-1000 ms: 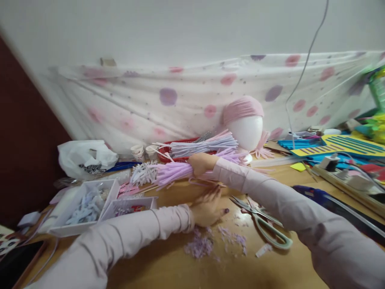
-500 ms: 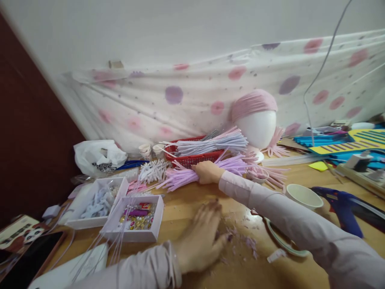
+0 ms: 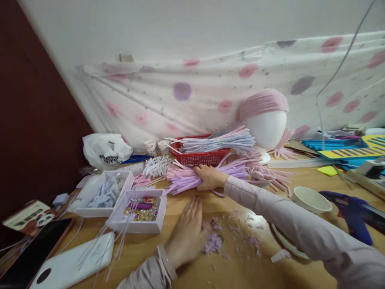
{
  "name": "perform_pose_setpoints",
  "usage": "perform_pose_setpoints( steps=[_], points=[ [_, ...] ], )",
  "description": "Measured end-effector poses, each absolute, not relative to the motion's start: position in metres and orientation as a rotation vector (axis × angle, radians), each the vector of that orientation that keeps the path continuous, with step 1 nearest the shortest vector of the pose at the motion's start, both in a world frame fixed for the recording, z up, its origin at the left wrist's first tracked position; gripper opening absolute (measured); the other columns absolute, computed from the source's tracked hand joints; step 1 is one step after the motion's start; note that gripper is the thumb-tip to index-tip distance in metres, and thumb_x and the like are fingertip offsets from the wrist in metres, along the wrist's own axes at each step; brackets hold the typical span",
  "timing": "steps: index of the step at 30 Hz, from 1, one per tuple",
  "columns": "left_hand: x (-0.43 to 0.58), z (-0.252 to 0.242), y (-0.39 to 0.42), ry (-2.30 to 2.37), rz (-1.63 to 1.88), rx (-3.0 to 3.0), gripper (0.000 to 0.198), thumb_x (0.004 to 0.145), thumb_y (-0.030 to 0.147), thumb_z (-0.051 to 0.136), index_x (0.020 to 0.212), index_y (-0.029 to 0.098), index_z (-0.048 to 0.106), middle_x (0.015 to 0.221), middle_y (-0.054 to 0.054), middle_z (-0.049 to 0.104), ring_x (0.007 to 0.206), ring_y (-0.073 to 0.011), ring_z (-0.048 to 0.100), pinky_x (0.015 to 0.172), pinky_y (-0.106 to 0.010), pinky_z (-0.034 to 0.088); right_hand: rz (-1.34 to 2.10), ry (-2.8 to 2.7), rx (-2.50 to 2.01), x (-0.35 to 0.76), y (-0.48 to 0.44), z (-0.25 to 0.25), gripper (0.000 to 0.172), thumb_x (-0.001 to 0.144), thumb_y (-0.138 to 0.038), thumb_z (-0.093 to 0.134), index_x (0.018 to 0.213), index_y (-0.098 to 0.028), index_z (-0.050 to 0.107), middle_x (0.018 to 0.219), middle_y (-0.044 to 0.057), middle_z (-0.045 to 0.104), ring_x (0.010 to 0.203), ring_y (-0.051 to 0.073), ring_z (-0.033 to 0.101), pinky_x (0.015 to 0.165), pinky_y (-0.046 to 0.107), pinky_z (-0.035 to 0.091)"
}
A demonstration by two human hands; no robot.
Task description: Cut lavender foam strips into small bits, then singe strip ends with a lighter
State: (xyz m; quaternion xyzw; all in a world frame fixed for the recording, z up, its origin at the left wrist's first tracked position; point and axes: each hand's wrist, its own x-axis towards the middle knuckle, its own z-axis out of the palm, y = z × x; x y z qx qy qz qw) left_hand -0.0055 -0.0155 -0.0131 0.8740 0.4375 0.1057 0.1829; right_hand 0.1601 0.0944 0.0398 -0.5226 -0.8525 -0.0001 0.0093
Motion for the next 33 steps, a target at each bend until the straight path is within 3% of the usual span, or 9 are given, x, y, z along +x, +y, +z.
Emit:
perform_pose_setpoints(
  steps=[4,9,11,15,21,27,33],
  points=[
    [-0.004,-0.003,-0.034,0.917,0.313,2.414,0.07,0.09,0.051,0.027,0.146,0.012,0.012,0.152,-0.014,0.015,0.139,-0.0249,0.017,0.112,-0.045,0.025,0.263,-2.648,-1.49,0.166,0.091,0.044,0.081,0.061,-0.039,0.068,0.132,-0.012,0.039,0.125,0.019,0.048,0.115,0.033,0.046,0.094,0.049,0.038],
    [-0.034,-0.015,-0.041,1.18,0.28,2.479,0.103,0.072,0.07,0.045,0.145,0.006,0.012,0.15,-0.022,0.013,0.138,-0.0361,0.013,0.108,-0.056,0.025,0.307,-2.368,-1.232,0.187,0.052,0.068,0.049,0.074,-0.025,0.059,0.12,-0.012,0.049,0.123,0.015,0.051,0.118,0.025,0.045,0.101,0.043,0.035],
    [-0.046,-0.023,-0.042,1.267,0.29,2.537,0.112,0.066,0.073,0.049,0.144,0.004,0.01,0.15,-0.024,0.012,0.138,-0.0375,0.011,0.107,-0.057,0.026,0.292,-2.243,-1.208,0.198,0.022,0.079,0.044,0.078,-0.026,0.057,0.119,-0.015,0.048,0.119,0.013,0.054,0.113,0.023,0.049,0.099,0.042,0.039],
    [-0.042,-0.029,-0.039,1.235,0.334,2.652,0.104,0.071,0.071,0.045,0.144,0.005,0.012,0.149,-0.023,0.017,0.138,-0.0363,0.015,0.107,-0.055,0.028,0.428,-2.05,-1.356,0.219,-0.051,0.082,0.038,0.087,-0.035,0.048,0.122,-0.022,0.044,0.119,0.009,0.055,0.108,0.02,0.055,0.091,0.037,0.047],
    [0.012,-0.013,-0.048,1.031,0.184,2.595,0.103,0.074,0.071,0.039,0.142,-0.002,0.016,0.149,-0.024,0.011,0.139,-0.0338,0.011,0.112,-0.052,0.02,0.194,-2.056,-1.69,0.249,-0.14,0.042,0.054,0.088,-0.035,0.047,0.137,-0.024,0.028,0.13,0.012,0.049,0.114,0.024,0.052,0.091,0.04,0.048],
    [0.038,-0.004,-0.034,0.837,0.232,2.542,0.083,0.085,0.059,0.032,0.144,0.005,0.012,0.152,-0.018,0.01,0.141,-0.0264,0.009,0.114,-0.046,0.017,0.042,-2.105,-1.68,0.261,-0.169,0.007,0.041,0.09,-0.025,0.041,0.131,-0.022,0.04,0.125,0.01,0.055,0.116,0.021,0.051,0.094,0.036,0.047],
    [0.064,-0.006,-0.003,0.574,0.12,2.683,0.078,0.086,0.055,0.034,0.144,0.007,0.017,0.151,-0.017,0.017,0.14,-0.0262,0.015,0.114,-0.047,0.015,-0.105,-2.0,-1.692,0.271,-0.175,-0.002,0.035,0.09,-0.022,0.041,0.123,-0.02,0.049,0.115,0.011,0.059,0.106,0.019,0.056,0.087,0.033,0.05]
  ],
)
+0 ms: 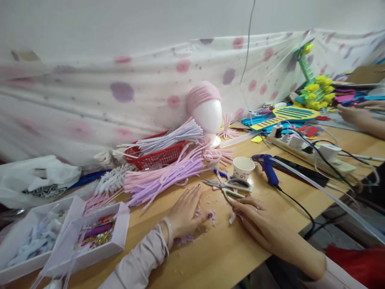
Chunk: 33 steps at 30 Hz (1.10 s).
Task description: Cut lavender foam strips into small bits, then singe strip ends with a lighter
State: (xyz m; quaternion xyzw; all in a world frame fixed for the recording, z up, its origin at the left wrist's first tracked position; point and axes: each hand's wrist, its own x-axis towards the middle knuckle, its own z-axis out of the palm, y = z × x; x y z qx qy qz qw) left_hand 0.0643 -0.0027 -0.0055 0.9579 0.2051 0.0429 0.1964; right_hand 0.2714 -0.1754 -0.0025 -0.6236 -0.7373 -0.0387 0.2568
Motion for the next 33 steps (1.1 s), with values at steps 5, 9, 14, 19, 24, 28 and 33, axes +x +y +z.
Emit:
perform_pose_setpoints(
  steps=[5,9,14,19,24,28,33],
  points=[
    [0.081,-0.002,-0.012,0.348,0.099,2.691,0.075,0.086,0.055,0.033,0.145,0.012,0.015,0.15,-0.014,0.021,0.139,-0.0251,0.016,0.114,-0.048,0.013,-0.275,-1.959,-1.681,0.279,-0.177,-0.008,0.026,0.088,-0.021,0.044,0.11,-0.021,0.058,0.099,0.009,0.064,0.098,0.02,0.058,0.084,0.035,0.05],
    [0.08,0.011,-0.024,0.188,0.091,2.581,0.053,0.091,0.041,0.03,0.141,0.021,0.031,0.144,-0.008,0.038,0.136,-0.0218,0.029,0.113,-0.046,0.018,-0.303,-1.868,-1.73,0.273,-0.178,-0.006,0.018,0.086,-0.022,0.046,0.095,-0.02,0.061,0.081,0.007,0.065,0.088,0.021,0.061,0.081,0.039,0.05],
    [0.035,0.02,-0.038,0.407,0.225,2.461,0.048,0.093,0.039,0.024,0.139,0.026,0.035,0.144,-0.003,0.04,0.133,-0.0192,0.035,0.111,-0.039,0.029,0.019,-1.859,-1.765,0.254,-0.185,-0.007,0.063,0.081,-0.041,0.054,0.137,-0.02,0.034,0.132,0.015,0.048,0.114,0.025,0.053,0.089,0.038,0.049],
    [-0.039,-0.009,-0.06,0.803,0.335,2.774,0.105,0.073,0.059,0.056,0.145,0.023,-0.013,0.151,-0.016,0.015,0.135,-0.0357,0.025,0.104,-0.053,0.035,0.248,-2.019,-1.748,0.229,-0.171,-0.009,0.122,0.056,-0.073,0.061,0.147,-0.012,0.008,0.148,0.024,0.021,0.136,0.038,0.019,0.105,0.053,0.029],
    [-0.049,-0.025,-0.07,1.004,0.299,2.858,0.093,0.083,0.053,0.046,0.144,0.02,-0.016,0.15,-0.019,0.018,0.136,-0.0339,0.023,0.103,-0.053,0.035,0.163,-2.135,-1.743,0.209,-0.145,-0.01,0.126,0.055,-0.08,0.054,0.146,-0.005,0.01,0.146,0.027,0.023,0.136,0.039,0.015,0.108,0.061,0.011],
    [-0.007,-0.023,-0.062,0.897,0.23,2.811,0.071,0.09,0.046,0.032,0.146,0.014,0.003,0.151,-0.017,0.016,0.139,-0.0289,0.015,0.109,-0.051,0.027,0.209,-2.182,-1.668,0.202,-0.139,-0.017,0.126,0.057,-0.079,0.054,0.146,-0.004,0.006,0.146,0.027,0.023,0.136,0.036,0.018,0.108,0.054,0.024],
    [0.053,-0.018,-0.063,0.812,0.287,2.691,0.062,0.092,0.037,0.026,0.144,0.006,0.015,0.151,-0.017,0.016,0.14,-0.0262,0.012,0.113,-0.047,0.021,0.231,-2.068,-1.632,0.201,-0.143,-0.022,0.123,0.06,-0.069,0.062,0.146,-0.009,-0.003,0.147,0.025,0.022,0.135,0.035,0.023,0.106,0.051,0.03]
  ],
)
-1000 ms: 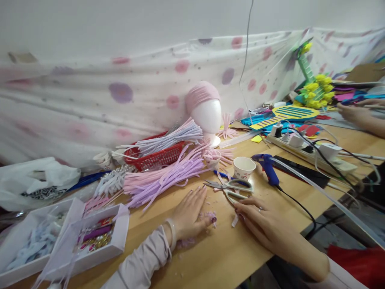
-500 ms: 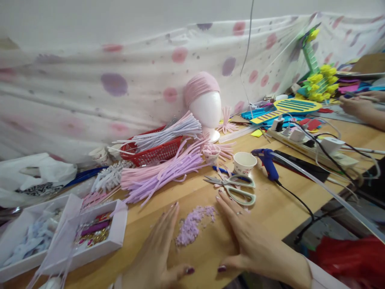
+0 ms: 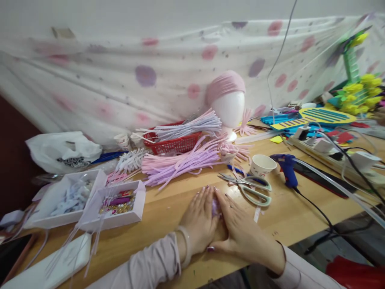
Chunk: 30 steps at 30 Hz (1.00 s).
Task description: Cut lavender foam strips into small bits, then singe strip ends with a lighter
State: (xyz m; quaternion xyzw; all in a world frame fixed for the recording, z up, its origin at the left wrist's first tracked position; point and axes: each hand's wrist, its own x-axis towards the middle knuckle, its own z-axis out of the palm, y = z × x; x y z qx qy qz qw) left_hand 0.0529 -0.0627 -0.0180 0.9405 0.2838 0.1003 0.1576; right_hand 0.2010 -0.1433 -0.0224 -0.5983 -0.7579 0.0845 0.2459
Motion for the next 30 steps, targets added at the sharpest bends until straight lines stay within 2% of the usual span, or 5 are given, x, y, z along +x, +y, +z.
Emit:
perform_pose_setpoints(
  steps=[6,16,24,27,30],
  points=[
    [0.054,-0.014,-0.03,0.893,0.508,2.56,0.06,0.091,0.034,0.025,0.142,0.002,0.016,0.149,-0.021,0.022,0.139,-0.0244,0.019,0.113,-0.046,0.022,0.314,-1.924,-1.675,0.199,-0.146,-0.021,0.131,0.056,-0.063,0.07,0.145,-0.013,-0.014,0.147,0.025,0.02,0.132,0.035,0.03,0.102,0.051,0.035],
    [0.055,-0.009,-0.022,0.588,0.208,2.646,0.067,0.091,0.049,0.019,0.142,0.005,0.021,0.15,-0.016,0.021,0.14,-0.0227,0.015,0.114,-0.042,0.016,0.27,-1.867,-1.7,0.193,-0.142,-0.017,0.129,0.057,-0.06,0.071,0.145,-0.013,-0.01,0.147,0.025,0.019,0.135,0.036,0.022,0.105,0.053,0.028],
    [0.028,0.015,-0.067,0.391,0.38,2.173,0.057,0.093,0.042,0.024,0.142,0.014,0.022,0.144,-0.013,0.038,0.131,-0.0224,0.038,0.108,-0.039,0.033,0.211,-1.927,-1.673,0.193,-0.14,-0.016,0.113,0.07,-0.053,0.063,0.144,-0.01,-0.01,0.144,0.026,0.024,0.132,0.034,0.028,0.102,0.051,0.033],
    [-0.002,0.02,-0.053,0.657,0.589,2.135,0.048,0.091,0.041,0.032,0.132,0.016,0.038,0.139,-0.013,0.044,0.129,-0.0234,0.039,0.107,-0.042,0.032,0.182,-1.989,-1.692,0.191,-0.135,-0.01,0.098,0.074,-0.058,0.058,0.145,-0.017,0.006,0.138,0.02,0.035,0.127,0.033,0.035,0.099,0.053,0.034],
    [-0.029,0.021,-0.041,0.849,0.743,2.134,0.036,0.09,0.037,0.039,0.117,0.017,0.049,0.124,-0.011,0.055,0.119,-0.0226,0.048,0.103,-0.042,0.037,0.195,-2.099,-1.682,0.188,-0.128,-0.003,0.057,0.083,-0.051,0.051,0.131,-0.023,0.04,0.119,0.014,0.05,0.111,0.028,0.046,0.094,0.047,0.038]
  ],
)
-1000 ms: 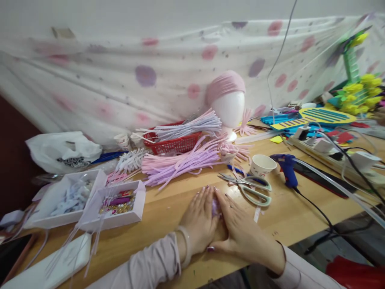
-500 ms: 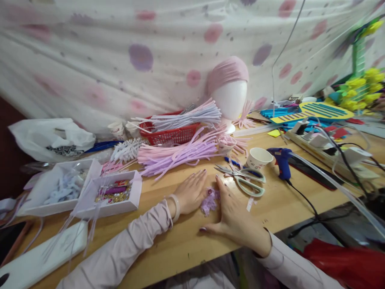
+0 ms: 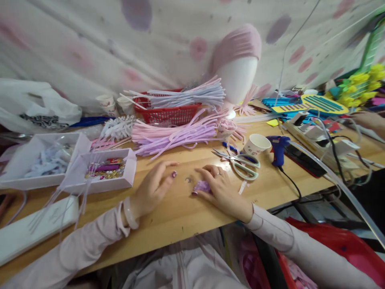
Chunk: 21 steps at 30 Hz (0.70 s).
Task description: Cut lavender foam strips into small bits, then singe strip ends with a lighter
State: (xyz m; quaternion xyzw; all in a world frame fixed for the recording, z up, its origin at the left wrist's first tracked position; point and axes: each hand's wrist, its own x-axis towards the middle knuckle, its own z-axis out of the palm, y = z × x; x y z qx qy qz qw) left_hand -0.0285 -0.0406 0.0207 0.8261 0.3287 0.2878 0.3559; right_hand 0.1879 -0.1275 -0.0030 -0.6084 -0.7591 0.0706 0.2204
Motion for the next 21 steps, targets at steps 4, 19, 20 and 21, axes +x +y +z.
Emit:
perform_pose_setpoints(
  steps=[4,19,20,21],
  points=[
    [-0.044,0.014,-0.036,0.866,0.745,2.011,0.027,0.087,0.033,0.042,0.107,0.016,0.05,0.101,-0.009,0.064,0.096,-0.0186,0.061,0.08,-0.033,0.052,0.281,-2.306,-1.536,0.187,-0.113,0.002,0.029,0.091,-0.042,0.042,0.104,-0.02,0.057,0.096,0.008,0.055,0.091,0.019,0.051,0.08,0.032,0.041],
    [-0.038,0.005,-0.03,0.723,0.464,1.984,0.017,0.084,0.025,0.043,0.092,0.016,0.056,0.075,-0.002,0.067,0.069,-0.0131,0.064,0.067,-0.026,0.05,-0.057,-2.436,-1.729,0.19,-0.096,0.004,0.031,0.094,-0.029,0.034,0.073,-0.017,0.052,0.062,0.001,0.055,0.052,0.01,0.044,0.055,0.026,0.025],
    [-0.038,0.005,-0.03,0.733,0.454,1.968,0.017,0.084,0.026,0.044,0.091,0.016,0.056,0.074,-0.002,0.067,0.069,-0.0133,0.063,0.067,-0.026,0.05,-0.1,-2.378,-1.751,0.191,-0.098,0.012,0.031,0.093,-0.028,0.034,0.07,-0.018,0.051,0.059,0.0,0.053,0.051,0.01,0.042,0.055,0.026,0.025],
    [-0.039,0.004,-0.029,0.741,0.443,1.96,0.017,0.083,0.027,0.044,0.091,0.016,0.056,0.074,-0.002,0.067,0.07,-0.0135,0.063,0.067,-0.026,0.05,-0.144,-2.314,-1.767,0.192,-0.101,0.023,0.031,0.093,-0.027,0.034,0.068,-0.018,0.05,0.056,0.0,0.05,0.05,0.01,0.041,0.054,0.026,0.025]
  ],
)
